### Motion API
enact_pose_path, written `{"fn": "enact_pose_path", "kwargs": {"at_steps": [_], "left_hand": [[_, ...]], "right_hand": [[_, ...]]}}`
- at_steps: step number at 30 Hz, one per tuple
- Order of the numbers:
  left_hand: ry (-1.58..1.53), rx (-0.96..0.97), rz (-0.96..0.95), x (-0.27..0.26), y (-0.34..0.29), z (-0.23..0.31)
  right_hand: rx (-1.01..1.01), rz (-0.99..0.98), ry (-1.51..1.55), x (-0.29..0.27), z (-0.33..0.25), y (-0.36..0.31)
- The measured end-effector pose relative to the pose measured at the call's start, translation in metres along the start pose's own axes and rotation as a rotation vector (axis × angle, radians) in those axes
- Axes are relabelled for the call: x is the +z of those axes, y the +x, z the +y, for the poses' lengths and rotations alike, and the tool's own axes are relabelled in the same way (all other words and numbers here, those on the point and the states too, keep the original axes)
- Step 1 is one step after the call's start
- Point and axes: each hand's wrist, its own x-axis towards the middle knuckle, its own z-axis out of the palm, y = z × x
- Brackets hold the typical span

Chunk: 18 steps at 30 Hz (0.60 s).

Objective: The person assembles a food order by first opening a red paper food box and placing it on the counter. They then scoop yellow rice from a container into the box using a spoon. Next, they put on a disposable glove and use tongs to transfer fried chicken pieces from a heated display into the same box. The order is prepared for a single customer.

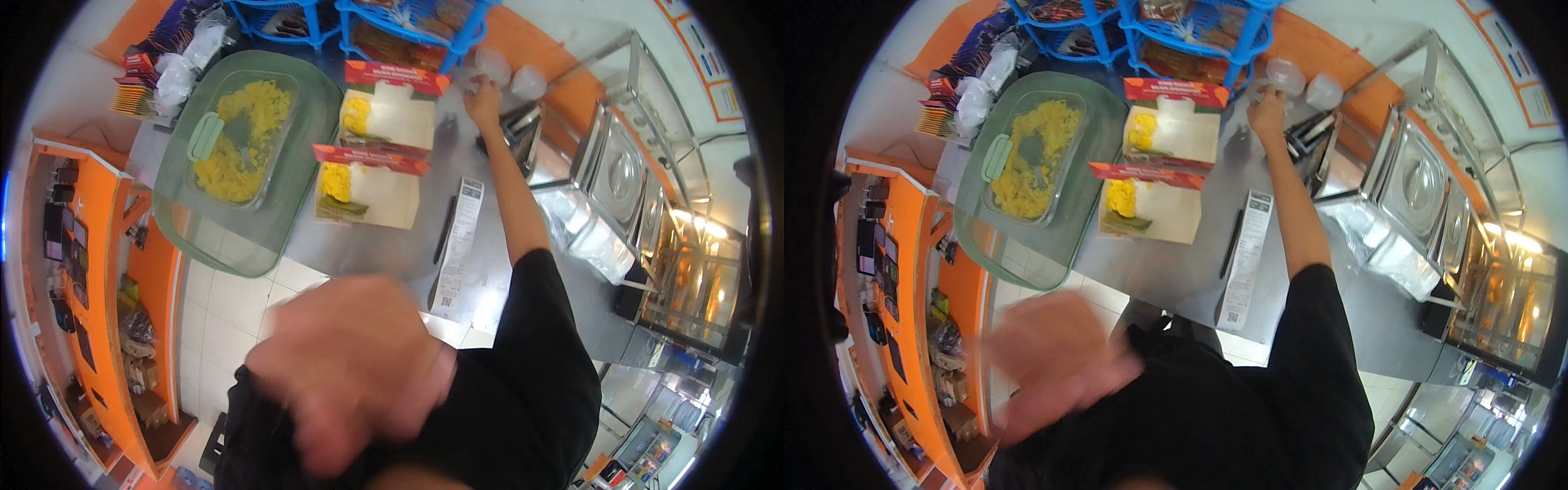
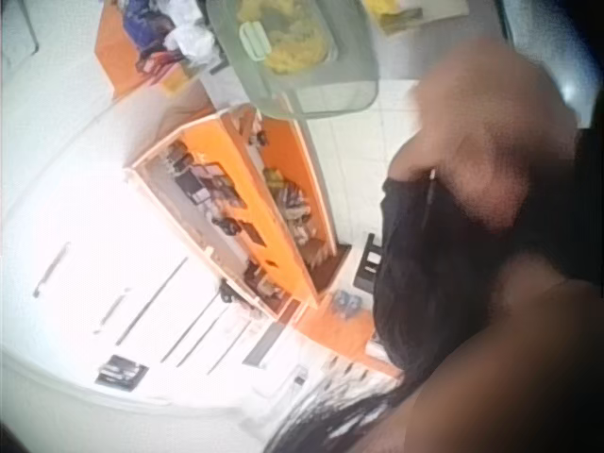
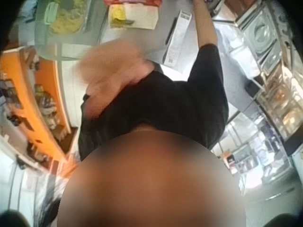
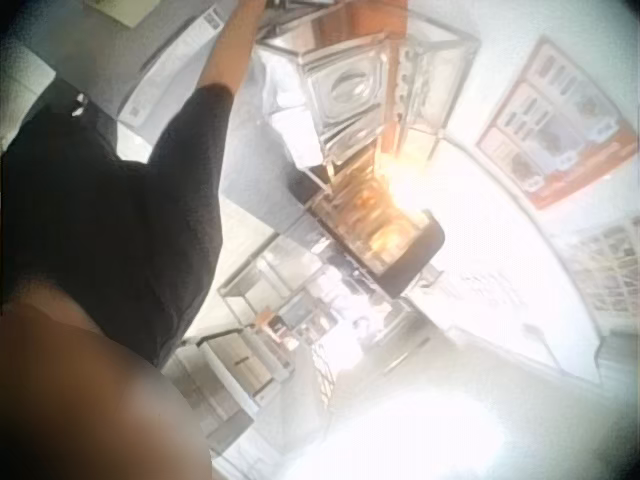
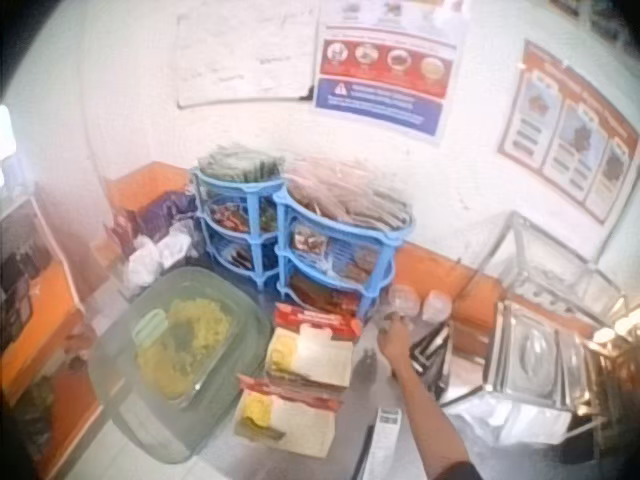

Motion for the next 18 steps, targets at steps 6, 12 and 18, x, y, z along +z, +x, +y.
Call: {"fn": "enact_pose_path", "kwargs": {"at_steps": [6, 12, 18], "left_hand": [[-0.341, 0.397, 0.042, -0.082, 0.052, 0.064], [-0.442, 0.453, 0.065, -0.111, 0.057, 0.066], [-0.551, 0.318, -0.027, -0.113, 0.046, 0.037]], "right_hand": [[0.231, -0.116, -0.261, 0.042, 0.049, 0.023], [0.594, 0.063, 0.861, -0.023, 0.0, -0.022], [0.636, 0.058, 1.319, -0.14, -0.086, -0.127]]}}
